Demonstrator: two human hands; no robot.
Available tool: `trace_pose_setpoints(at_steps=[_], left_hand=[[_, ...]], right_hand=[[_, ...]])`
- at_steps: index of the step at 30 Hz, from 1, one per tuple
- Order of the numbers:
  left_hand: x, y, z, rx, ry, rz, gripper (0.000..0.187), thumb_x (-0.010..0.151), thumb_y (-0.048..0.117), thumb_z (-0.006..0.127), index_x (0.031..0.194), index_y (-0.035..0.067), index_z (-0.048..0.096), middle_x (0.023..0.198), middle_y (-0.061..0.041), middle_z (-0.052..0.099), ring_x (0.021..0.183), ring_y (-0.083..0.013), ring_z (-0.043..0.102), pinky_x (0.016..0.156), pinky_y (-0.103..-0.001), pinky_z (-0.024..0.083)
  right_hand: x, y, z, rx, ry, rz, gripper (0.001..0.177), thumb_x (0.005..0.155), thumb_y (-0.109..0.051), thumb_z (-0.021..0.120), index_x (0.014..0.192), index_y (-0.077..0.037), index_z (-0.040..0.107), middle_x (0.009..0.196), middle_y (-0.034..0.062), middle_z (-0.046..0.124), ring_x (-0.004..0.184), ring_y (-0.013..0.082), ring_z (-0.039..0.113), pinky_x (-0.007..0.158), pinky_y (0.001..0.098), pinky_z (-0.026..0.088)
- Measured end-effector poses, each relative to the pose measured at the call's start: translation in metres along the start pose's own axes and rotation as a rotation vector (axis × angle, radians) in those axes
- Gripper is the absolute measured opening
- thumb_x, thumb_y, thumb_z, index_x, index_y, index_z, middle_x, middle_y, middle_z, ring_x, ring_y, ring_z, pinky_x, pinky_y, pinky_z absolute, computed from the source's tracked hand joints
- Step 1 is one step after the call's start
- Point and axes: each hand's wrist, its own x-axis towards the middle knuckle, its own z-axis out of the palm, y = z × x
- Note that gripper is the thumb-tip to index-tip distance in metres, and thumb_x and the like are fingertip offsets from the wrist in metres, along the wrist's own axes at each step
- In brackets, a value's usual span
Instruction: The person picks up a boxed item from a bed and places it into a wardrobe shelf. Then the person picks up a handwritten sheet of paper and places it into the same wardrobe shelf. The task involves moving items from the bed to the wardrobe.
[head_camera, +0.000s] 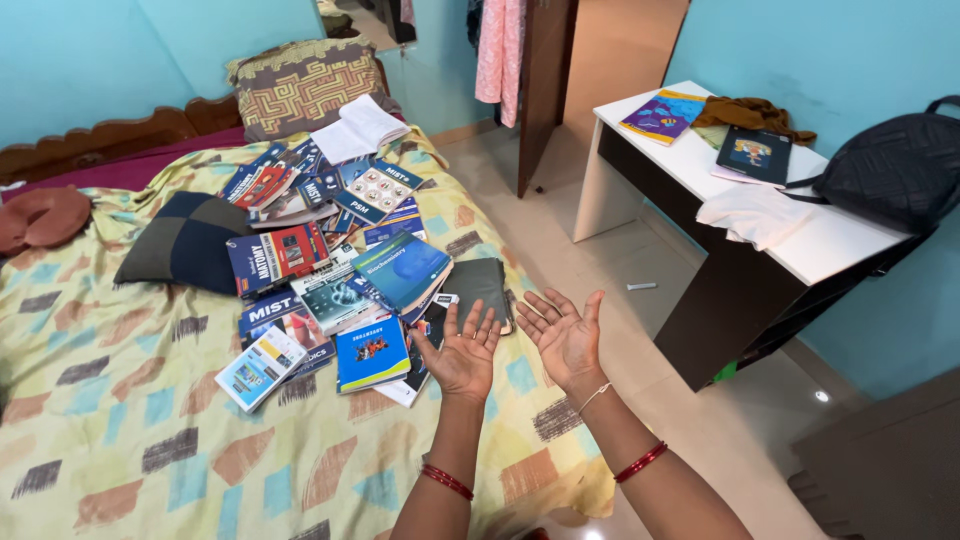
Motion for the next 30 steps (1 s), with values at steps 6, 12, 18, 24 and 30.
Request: trace_pose_setpoints(at_steps=[6,12,18,24,30], left_hand=[[0.009,-0.022,0.006,0.012,0.009,-0.022,0.113,0.076,0.088,0.047,0.159,0.014,0.026,0.156,-0.027,0.039,0.14,-0.0432,0.042,0.117,-0.053,0.034],[0.036,-0.059,0.012,-0.037,-0.034,-0.088,0.115,0.076,0.089,0.046,0.159,0.012,0.025,0.155,-0.029,0.039,0.139,-0.0448,0.041,0.117,-0.054,0.033],[0.089,-0.085,0.019,-0.094,-0.034,-0.067,0.111,0.077,0.088,0.046,0.155,0.012,0.029,0.157,-0.03,0.038,0.141,-0.0459,0.04,0.118,-0.055,0.032],[0.139,-0.099,0.017,-0.145,-0.029,-0.008,0.109,0.077,0.088,0.048,0.153,0.011,0.033,0.155,-0.03,0.039,0.139,-0.0458,0.042,0.117,-0.055,0.033],[0.18,-0.111,0.015,-0.142,0.035,-0.005,0.11,0.075,0.089,0.048,0.151,0.011,0.034,0.152,-0.028,0.043,0.137,-0.0466,0.045,0.115,-0.056,0.035]], right_hand=[[-0.002,-0.018,-0.013,0.027,0.035,-0.015,0.103,0.085,-0.082,0.036,0.144,0.002,0.036,0.146,0.0309,0.047,0.136,0.0433,0.048,0.115,0.0521,0.04],[0.013,-0.05,-0.032,0.015,0.065,-0.046,0.103,0.086,-0.083,0.034,0.144,0.002,0.036,0.146,0.0305,0.047,0.136,0.0418,0.049,0.116,0.0513,0.039],[0.063,-0.079,-0.045,-0.016,0.079,-0.049,0.103,0.085,-0.084,0.035,0.142,0.001,0.038,0.145,0.0291,0.049,0.134,0.041,0.05,0.115,0.0511,0.039],[0.123,-0.09,-0.045,-0.055,0.04,-0.007,0.103,0.085,-0.084,0.034,0.141,0.002,0.039,0.143,0.0294,0.05,0.132,0.0414,0.051,0.113,0.0522,0.041],[0.161,-0.099,-0.051,-0.062,0.04,0.042,0.104,0.085,-0.084,0.032,0.144,0.001,0.038,0.144,0.0282,0.05,0.134,0.0408,0.051,0.114,0.0507,0.041]])
